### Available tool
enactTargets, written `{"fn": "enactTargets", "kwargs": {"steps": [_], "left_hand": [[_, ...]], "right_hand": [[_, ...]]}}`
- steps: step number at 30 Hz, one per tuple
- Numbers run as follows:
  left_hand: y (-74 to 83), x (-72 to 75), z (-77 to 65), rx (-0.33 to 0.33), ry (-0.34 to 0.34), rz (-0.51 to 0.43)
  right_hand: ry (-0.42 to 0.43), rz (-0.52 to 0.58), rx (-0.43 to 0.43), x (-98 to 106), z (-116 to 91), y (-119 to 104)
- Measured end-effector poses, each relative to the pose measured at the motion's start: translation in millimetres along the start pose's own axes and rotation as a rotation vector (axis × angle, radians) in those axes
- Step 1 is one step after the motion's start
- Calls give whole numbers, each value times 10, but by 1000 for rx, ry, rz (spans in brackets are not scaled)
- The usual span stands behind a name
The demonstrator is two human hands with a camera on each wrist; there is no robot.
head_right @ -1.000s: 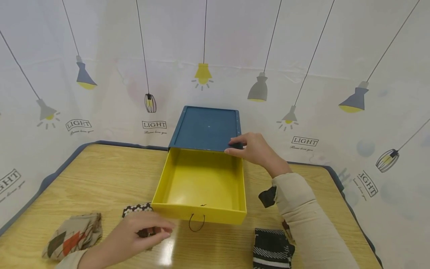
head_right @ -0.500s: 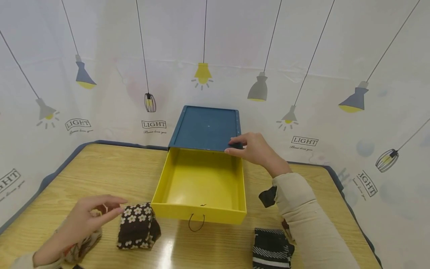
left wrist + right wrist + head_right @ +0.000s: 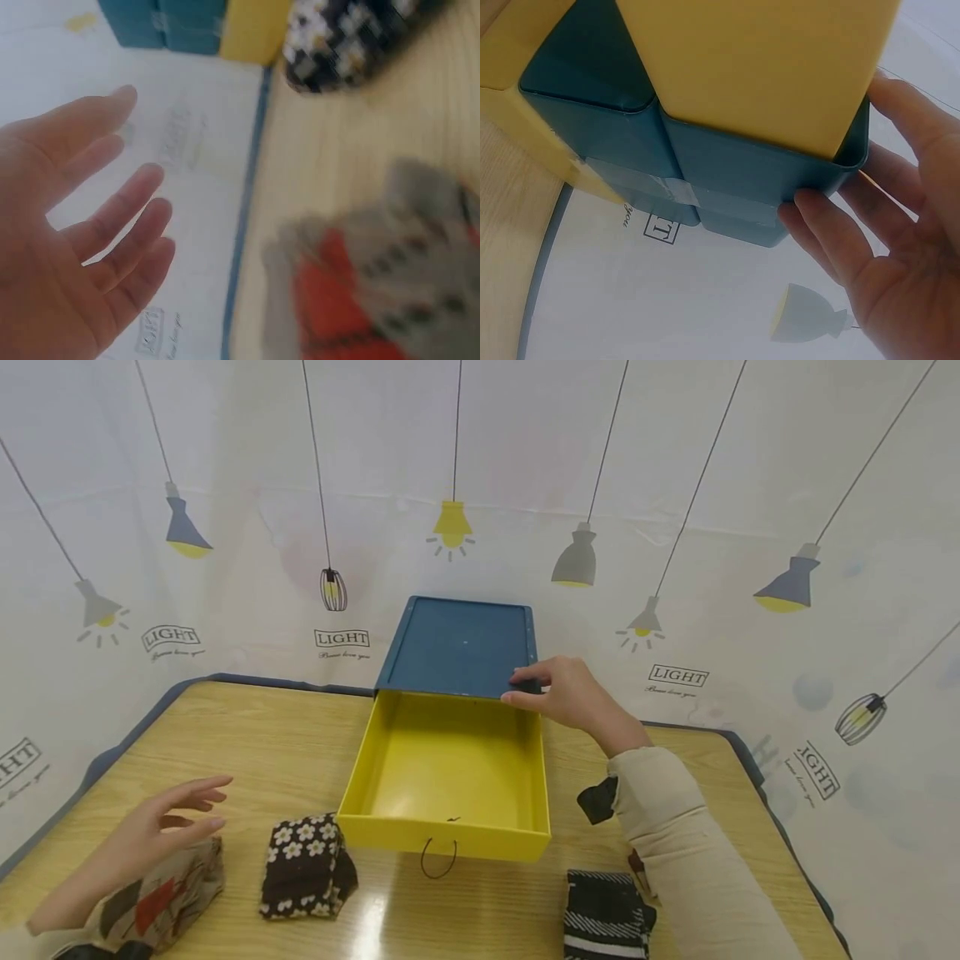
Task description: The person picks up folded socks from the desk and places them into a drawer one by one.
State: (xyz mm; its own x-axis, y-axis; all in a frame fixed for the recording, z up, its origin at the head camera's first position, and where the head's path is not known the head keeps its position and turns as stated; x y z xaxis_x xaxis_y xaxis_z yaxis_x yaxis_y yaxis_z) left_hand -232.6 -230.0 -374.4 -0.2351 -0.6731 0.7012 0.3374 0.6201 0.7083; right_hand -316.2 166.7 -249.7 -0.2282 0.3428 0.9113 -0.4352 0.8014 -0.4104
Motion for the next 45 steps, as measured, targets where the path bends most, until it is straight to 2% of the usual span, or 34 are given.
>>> {"fn": "enactTargets", "kwargs": {"steps": [2,6,11,13,18,21,25,30,35,39,45], "left_hand": [[-128,29,-34,44,16,56],[-417,25,-112,126,-5,99],[-673,-31,-203,164,-61,110],[-789,-80,-237,201,-108,54],[-1073,-213,-338,345,-249,-147],[-1114,-258,-358,335,-311,-232],[-1091,-285,-363,258,-377,-282],[-1062,-298,-373,191,-417,-270],[-1042,-348,-353,211,-448,-252],[-1071,-337,-352,256,-420,-233],[-1109,-255,-344,312,-321,-146]], "right_hand": [[-3,2,2,-5,9,1],[-6,11,2,-14,15,-6],[-7,15,5,-30,21,-5],[-5,14,8,-33,24,-8],[2,16,10,-32,26,-12],[2,16,8,-33,22,-7],[1,20,3,-34,22,3],[2,15,5,-31,18,5],[13,11,-1,-15,-5,14],[15,18,-3,-13,-9,15],[17,16,-2,-3,-16,20]]}}
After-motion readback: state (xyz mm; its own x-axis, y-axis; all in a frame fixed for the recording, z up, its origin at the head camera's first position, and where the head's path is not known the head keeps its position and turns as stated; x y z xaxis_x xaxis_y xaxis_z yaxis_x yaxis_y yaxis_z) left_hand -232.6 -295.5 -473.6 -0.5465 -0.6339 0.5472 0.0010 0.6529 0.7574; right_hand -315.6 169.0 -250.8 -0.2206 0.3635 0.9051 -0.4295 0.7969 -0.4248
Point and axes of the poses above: each hand's wrist, its own z-axis towards the middle knuckle, its own x-axis out of the back of the hand, y = z × x, the point moved 10 cm from there along z, towards the middle knuckle, and after that the axes turned 10 degrees about -y, right-handed, at the moved point
